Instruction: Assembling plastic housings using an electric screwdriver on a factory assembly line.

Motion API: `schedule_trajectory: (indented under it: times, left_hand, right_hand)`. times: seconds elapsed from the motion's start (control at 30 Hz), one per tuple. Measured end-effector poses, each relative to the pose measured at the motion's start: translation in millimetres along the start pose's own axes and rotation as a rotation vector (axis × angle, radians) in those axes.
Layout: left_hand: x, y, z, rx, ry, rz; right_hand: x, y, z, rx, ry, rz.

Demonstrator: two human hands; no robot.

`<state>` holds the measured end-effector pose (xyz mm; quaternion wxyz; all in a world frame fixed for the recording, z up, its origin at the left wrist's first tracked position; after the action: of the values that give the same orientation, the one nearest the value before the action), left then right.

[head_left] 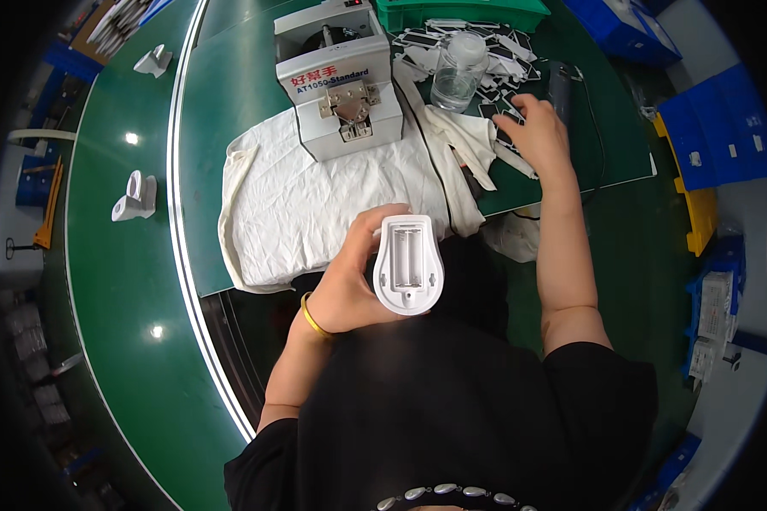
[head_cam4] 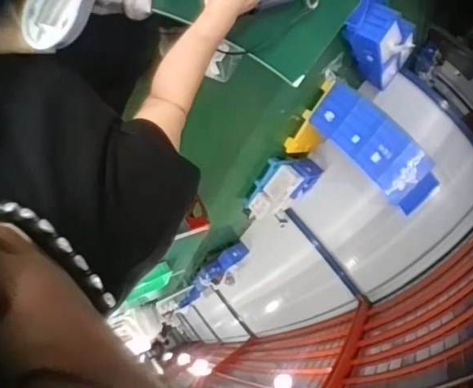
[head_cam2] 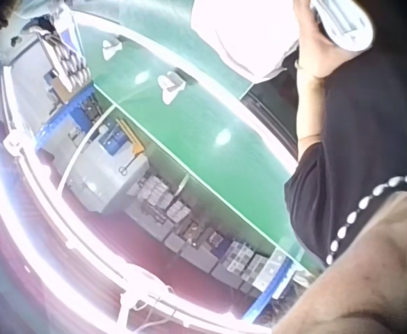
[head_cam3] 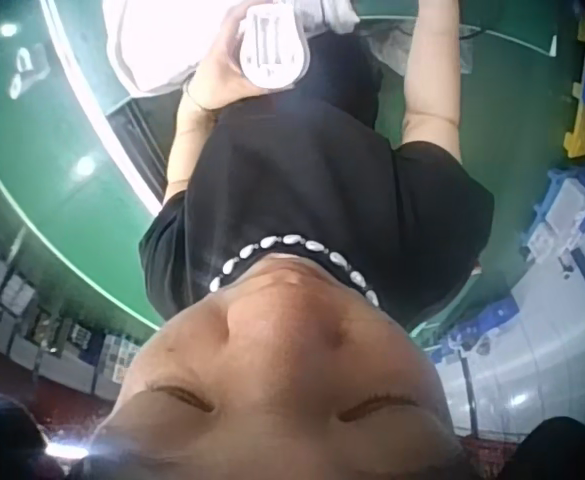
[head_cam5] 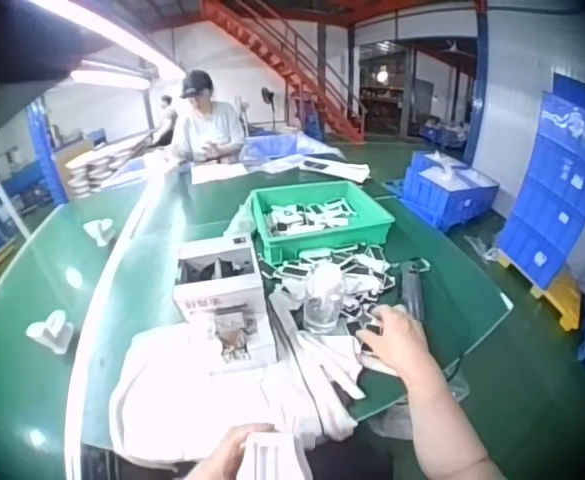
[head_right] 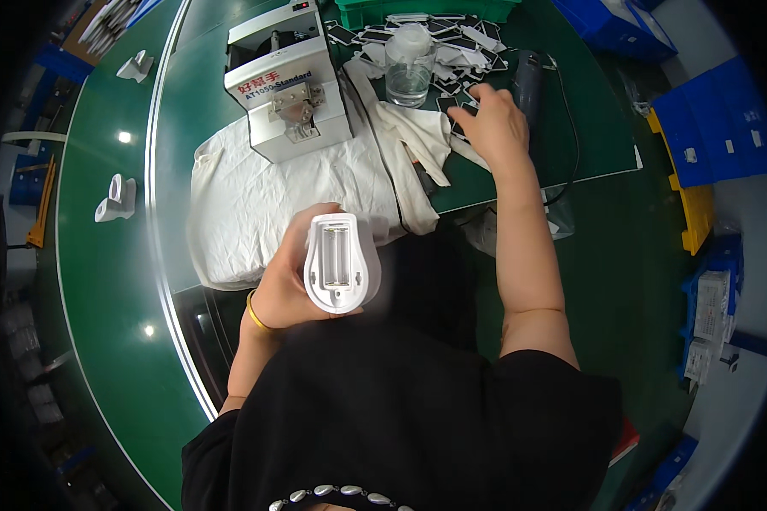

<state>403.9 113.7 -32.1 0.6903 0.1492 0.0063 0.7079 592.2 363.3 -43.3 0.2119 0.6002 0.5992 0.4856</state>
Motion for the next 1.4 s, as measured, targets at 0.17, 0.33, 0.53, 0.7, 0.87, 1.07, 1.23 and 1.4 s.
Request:
schedule_trajectory:
  times: [0.17,0.33,0.53,0.7,0.87,1.07,1.23,1.4]
  left_hand:
    - [-4,11,-21,-0.273,0.148,0.178]
    - [-11,19,-51,-0.528,0.202,0.234]
    - [-14,11,-67,-0.618,0.280,0.166]
    - [-18,9,-61,-0.924,0.315,0.113]
    - [-23,26,-57,-0.950,0.305,0.257]
    - [-17,38,-72,-0.933,0.295,0.361]
    - [-8,18,-61,-0.796,0.180,0.377]
    - [-12,18,-57,-0.961,0.204,0.299]
  right_hand:
    - [0,-29,9,-0.125,-0.122,-0.142]
    - [2,-31,10,-0.123,-0.094,-0.080]
    - [3,-26,18,-0.119,-0.081,-0.114]
    - [6,-18,26,-0.061,-0.057,-0.037]
    - [-14,28,1,0.123,-0.034,0.239]
    - [-84,22,-102,1.509,-0.070,-0.310]
    - [-118,-3,-144,1.671,-0.042,-0.577]
    - [-111,-18,-142,1.776,-0.215,-0.710]
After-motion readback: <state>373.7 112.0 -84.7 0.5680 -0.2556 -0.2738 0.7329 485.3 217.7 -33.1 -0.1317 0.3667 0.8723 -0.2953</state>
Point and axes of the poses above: each hand's wrist, its own x-axis towards the middle knuckle, its own y-axis out of the back of the hand, z = x × y, the point moved 7 cm from there along x, towards the middle knuckle, and after that the axes turned 5 degrees about z, right-handed, at the moved point
